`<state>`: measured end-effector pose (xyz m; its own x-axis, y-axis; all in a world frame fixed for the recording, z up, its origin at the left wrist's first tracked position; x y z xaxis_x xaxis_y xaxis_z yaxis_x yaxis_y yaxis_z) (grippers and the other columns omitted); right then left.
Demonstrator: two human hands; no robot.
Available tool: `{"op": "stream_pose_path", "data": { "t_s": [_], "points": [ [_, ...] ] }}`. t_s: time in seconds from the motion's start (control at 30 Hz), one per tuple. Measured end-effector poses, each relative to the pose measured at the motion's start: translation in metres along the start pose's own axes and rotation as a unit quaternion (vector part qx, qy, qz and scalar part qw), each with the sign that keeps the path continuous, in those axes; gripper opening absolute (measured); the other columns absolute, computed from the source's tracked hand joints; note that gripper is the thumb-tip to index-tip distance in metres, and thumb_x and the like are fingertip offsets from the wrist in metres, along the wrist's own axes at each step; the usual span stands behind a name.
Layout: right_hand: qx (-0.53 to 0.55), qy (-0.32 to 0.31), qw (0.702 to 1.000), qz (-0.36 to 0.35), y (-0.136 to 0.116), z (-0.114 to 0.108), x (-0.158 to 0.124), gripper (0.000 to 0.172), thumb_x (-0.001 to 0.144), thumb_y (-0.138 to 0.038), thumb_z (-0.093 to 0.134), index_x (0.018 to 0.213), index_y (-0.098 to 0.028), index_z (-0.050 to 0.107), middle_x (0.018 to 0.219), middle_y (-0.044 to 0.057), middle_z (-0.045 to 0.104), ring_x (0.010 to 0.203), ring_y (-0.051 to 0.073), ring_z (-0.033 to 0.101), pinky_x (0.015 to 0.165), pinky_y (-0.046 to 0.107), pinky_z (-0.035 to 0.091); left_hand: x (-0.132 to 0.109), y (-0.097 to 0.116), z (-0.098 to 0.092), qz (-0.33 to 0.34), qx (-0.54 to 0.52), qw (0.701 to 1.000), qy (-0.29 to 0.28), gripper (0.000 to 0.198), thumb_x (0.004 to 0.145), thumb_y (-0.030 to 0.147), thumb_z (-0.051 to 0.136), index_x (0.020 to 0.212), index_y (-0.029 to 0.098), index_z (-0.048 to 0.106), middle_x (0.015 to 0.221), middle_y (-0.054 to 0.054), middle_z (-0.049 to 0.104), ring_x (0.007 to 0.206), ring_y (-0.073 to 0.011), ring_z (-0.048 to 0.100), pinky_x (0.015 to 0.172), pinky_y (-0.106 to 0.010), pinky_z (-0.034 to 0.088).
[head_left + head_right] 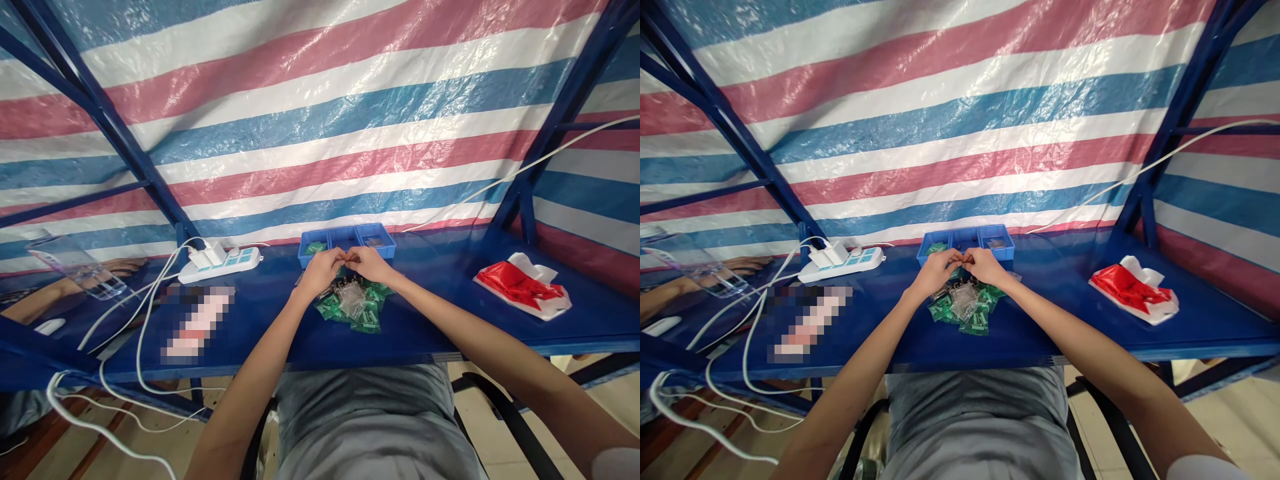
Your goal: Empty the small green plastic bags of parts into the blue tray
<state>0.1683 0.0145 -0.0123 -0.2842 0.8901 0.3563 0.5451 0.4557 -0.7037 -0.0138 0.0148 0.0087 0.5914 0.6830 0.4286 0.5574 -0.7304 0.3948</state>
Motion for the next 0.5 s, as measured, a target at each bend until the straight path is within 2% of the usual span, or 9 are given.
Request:
{"op": "stream_pose_path", "data": {
  "t_s": [0.2, 0.33, 0.5],
  "points": [
    [0.029, -0.005, 0.999, 0.020, 0.0033, 0.0015, 0.0010, 0.008, 0.084, -0.016, 0.060, 0.087, -0.017, 0.067, 0.080, 0.005, 0.073, 0.071, 0.018, 0.065, 0.064, 0.027, 0.045, 0.0010, -0.0030, 0.0014, 0.007, -0.011, 1.000, 0.017, 0.024, 0.093, 0.016, 0.045, 0.108, 0.022, 0.063, 0.100, -0.004, 0.072, 0.096, -0.0212, 0.068, 0.084, -0.032, 0.052],
    [0.037, -0.004, 0.999, 0.025, 0.0021, 0.0006, 0.0011, 0.007, 0.086, -0.021, 0.061, 0.085, -0.017, 0.066, 0.076, 0.004, 0.071, 0.069, 0.018, 0.064, 0.063, 0.026, 0.045, 0.0008, -0.0034, 0.0017, 0.009, -0.006, 1.000, 0.019, 0.023, 0.088, 0.015, 0.053, 0.108, 0.021, 0.064, 0.101, -0.005, 0.072, 0.097, -0.0209, 0.068, 0.085, -0.032, 0.053],
    [0.035, -0.006, 0.999, 0.028, -0.0046, -0.0016, -0.0005, 0.016, 0.091, -0.028, 0.059, 0.080, -0.017, 0.065, 0.072, 0.003, 0.071, 0.066, 0.017, 0.064, 0.063, 0.026, 0.045, 0.0011, -0.0008, 0.0003, -0.005, -0.001, 1.000, 0.023, 0.021, 0.090, 0.019, 0.056, 0.108, 0.020, 0.066, 0.101, -0.005, 0.073, 0.096, -0.0214, 0.069, 0.083, -0.031, 0.053]
  ]
}}
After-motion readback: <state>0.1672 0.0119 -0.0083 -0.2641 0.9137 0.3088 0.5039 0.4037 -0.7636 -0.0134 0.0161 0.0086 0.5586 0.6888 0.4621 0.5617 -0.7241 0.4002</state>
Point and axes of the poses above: each hand's wrist, its own x-axis towards the middle knuckle, its own z-axis out of the palm, y = z × x, the point moved 1 cm from there along x, towards the middle knuckle
